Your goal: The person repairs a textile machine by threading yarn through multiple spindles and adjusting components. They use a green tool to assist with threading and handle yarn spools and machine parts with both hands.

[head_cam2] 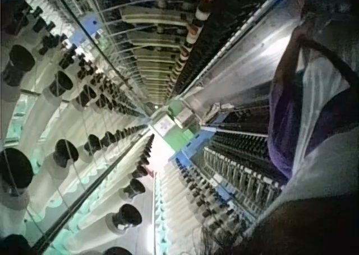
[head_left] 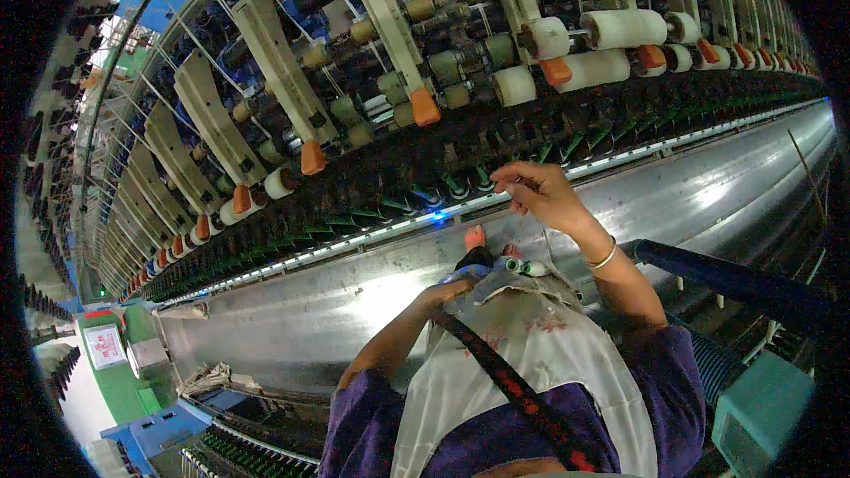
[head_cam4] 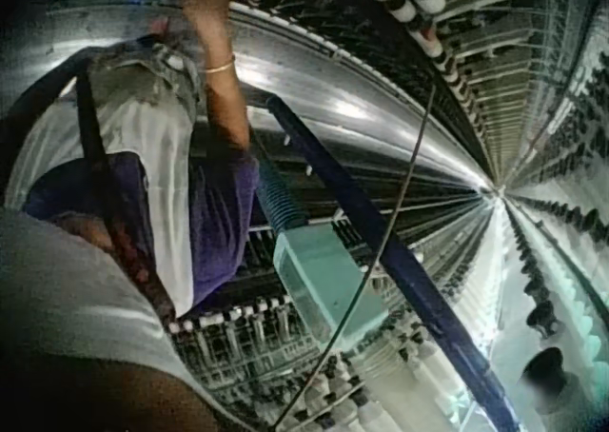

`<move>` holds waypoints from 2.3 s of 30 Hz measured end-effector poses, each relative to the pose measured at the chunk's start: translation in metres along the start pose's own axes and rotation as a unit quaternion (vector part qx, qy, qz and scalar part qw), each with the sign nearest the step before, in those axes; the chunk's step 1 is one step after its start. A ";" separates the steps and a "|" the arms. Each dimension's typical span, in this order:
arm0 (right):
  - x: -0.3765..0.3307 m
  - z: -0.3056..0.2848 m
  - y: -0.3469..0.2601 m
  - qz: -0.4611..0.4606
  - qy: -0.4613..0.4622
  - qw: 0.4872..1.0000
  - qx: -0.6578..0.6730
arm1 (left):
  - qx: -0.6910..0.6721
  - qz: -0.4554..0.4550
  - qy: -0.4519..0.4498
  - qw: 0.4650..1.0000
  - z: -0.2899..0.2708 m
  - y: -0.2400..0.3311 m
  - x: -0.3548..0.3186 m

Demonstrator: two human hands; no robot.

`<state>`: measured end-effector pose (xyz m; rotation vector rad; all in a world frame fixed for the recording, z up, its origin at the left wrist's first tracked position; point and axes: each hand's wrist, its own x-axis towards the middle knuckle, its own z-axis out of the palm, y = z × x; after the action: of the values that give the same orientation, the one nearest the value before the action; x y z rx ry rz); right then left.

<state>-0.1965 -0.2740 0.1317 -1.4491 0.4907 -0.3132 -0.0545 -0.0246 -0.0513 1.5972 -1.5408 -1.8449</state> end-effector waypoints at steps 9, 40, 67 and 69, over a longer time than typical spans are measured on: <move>-0.031 -0.020 0.071 0.084 0.066 0.992 -0.074 | 0.193 -0.057 0.193 0.960 -0.056 0.127 -0.059; 0.008 0.036 0.071 -0.031 0.119 0.973 -0.196 | -0.056 0.574 0.551 0.603 -0.243 0.380 -0.095; 0.153 0.046 -0.092 -0.218 0.198 0.929 -0.225 | -0.026 0.456 0.478 0.750 -0.293 0.453 -0.144; 0.126 0.051 -0.069 -0.317 0.253 0.894 -0.191 | 0.006 0.456 0.497 0.738 -0.288 0.445 -0.142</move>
<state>-0.0562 -0.2987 0.1860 -1.8987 0.4965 -1.1959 0.0499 -0.2528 0.4367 1.0933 -1.3248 -0.3044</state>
